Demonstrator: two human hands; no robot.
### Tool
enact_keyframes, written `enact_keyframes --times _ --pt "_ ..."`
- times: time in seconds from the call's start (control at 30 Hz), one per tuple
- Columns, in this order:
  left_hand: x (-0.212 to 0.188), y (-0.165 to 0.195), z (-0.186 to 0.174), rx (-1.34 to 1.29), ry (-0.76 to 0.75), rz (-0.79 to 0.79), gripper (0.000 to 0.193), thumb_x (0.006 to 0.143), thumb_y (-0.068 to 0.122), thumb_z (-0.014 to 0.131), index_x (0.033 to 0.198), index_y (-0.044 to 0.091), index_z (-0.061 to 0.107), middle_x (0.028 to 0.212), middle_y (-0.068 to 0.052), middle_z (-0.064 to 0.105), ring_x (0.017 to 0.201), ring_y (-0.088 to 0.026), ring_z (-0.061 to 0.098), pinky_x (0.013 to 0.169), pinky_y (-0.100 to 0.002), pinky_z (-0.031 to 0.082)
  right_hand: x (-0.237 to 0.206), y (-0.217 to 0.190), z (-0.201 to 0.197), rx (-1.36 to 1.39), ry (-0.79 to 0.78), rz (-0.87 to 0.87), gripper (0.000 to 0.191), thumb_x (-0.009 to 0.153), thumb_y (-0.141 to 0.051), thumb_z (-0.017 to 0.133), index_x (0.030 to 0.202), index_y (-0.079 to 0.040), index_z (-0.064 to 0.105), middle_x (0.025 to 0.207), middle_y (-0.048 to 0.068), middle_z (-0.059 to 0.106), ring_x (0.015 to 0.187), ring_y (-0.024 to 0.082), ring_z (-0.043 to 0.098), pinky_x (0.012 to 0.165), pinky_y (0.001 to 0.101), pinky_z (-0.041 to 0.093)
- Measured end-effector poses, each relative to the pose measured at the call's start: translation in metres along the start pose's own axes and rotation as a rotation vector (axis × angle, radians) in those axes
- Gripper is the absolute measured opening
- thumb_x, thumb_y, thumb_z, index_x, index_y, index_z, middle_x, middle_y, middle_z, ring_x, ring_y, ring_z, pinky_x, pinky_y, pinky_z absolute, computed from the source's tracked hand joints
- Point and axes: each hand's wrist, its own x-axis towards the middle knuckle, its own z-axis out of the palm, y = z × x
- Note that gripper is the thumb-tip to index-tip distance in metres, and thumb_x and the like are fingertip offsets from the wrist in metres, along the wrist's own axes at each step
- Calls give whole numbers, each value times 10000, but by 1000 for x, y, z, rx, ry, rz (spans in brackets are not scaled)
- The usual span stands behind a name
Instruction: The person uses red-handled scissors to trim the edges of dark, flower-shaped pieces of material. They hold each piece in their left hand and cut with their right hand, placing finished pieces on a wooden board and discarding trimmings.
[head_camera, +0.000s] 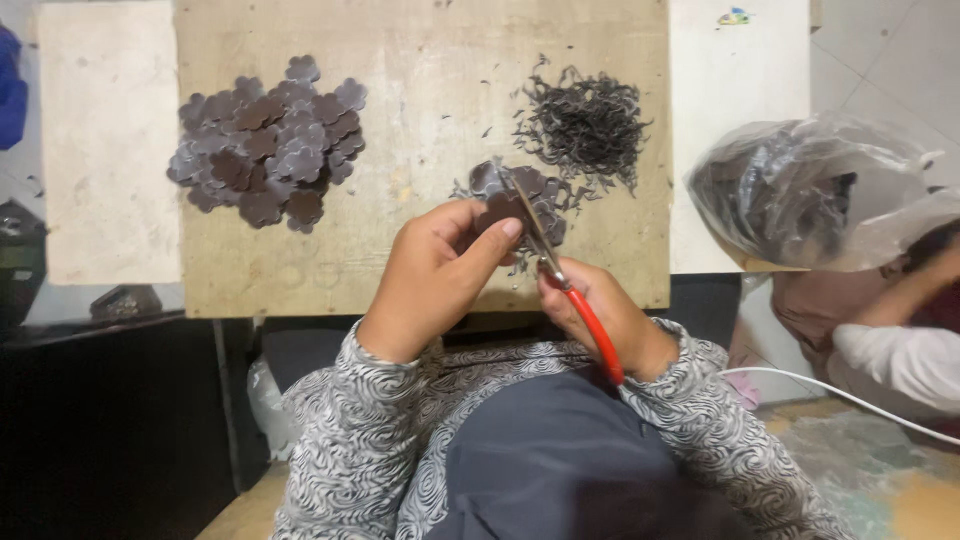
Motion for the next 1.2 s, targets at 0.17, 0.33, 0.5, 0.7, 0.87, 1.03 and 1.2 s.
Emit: enact_keyframes --times 0.17,0.33,0.5,0.7,0.87,1.03,1.2 --pt "-2 1 -3 144 2 3 250 1023 205 654 1036 -34 727 899 -32 726 808 -70 632 725 -234 520 -2 4 6 -8 68 -2 422 1038 -505 541 974 -89 552 777 -72 467 719 38 430 630 227 412" --pt "-6 1 -4 240 88 -73 229 994 227 621 1038 30 730 876 -22 754 738 -64 595 661 -225 458 -4 4 12 18 41 11 413 1024 -489 605 959 -86 545 735 -82 443 665 32 407 567 245 372" --pt "-8 -5 -10 253 82 -15 224 1040 207 608 1028 8 710 923 -46 732 809 -77 601 730 -236 464 -4 -3 17 -1 26 41 424 1029 -481 614 924 -74 554 684 -77 457 620 34 421 545 252 361" --pt "-7 -13 -12 210 107 -50 190 998 139 639 1105 -8 693 968 -67 738 890 -111 665 786 -242 493 -3 -5 21 18 57 -16 444 1011 -500 605 990 -57 585 685 -44 522 619 49 476 557 247 395" --pt "-10 -14 -9 231 138 -10 197 1032 113 621 1159 -24 680 1028 -98 736 933 -131 676 783 -253 477 -3 -3 25 63 70 -27 478 1031 -519 598 993 -43 591 729 -22 536 658 53 490 579 260 405" --pt "-9 -16 -11 188 118 3 196 1043 88 589 1179 -27 671 1055 -98 734 942 -132 672 796 -250 479 -3 -5 26 26 98 -16 524 999 -560 587 1009 -36 615 730 -13 556 668 61 517 588 260 428" --pt "-10 -17 -12 216 125 3 177 1061 84 582 1160 -33 670 1035 -116 730 935 -143 673 796 -255 474 -2 -7 27 9 104 -18 558 993 -589 574 996 -32 613 731 -17 552 673 70 537 600 259 449"
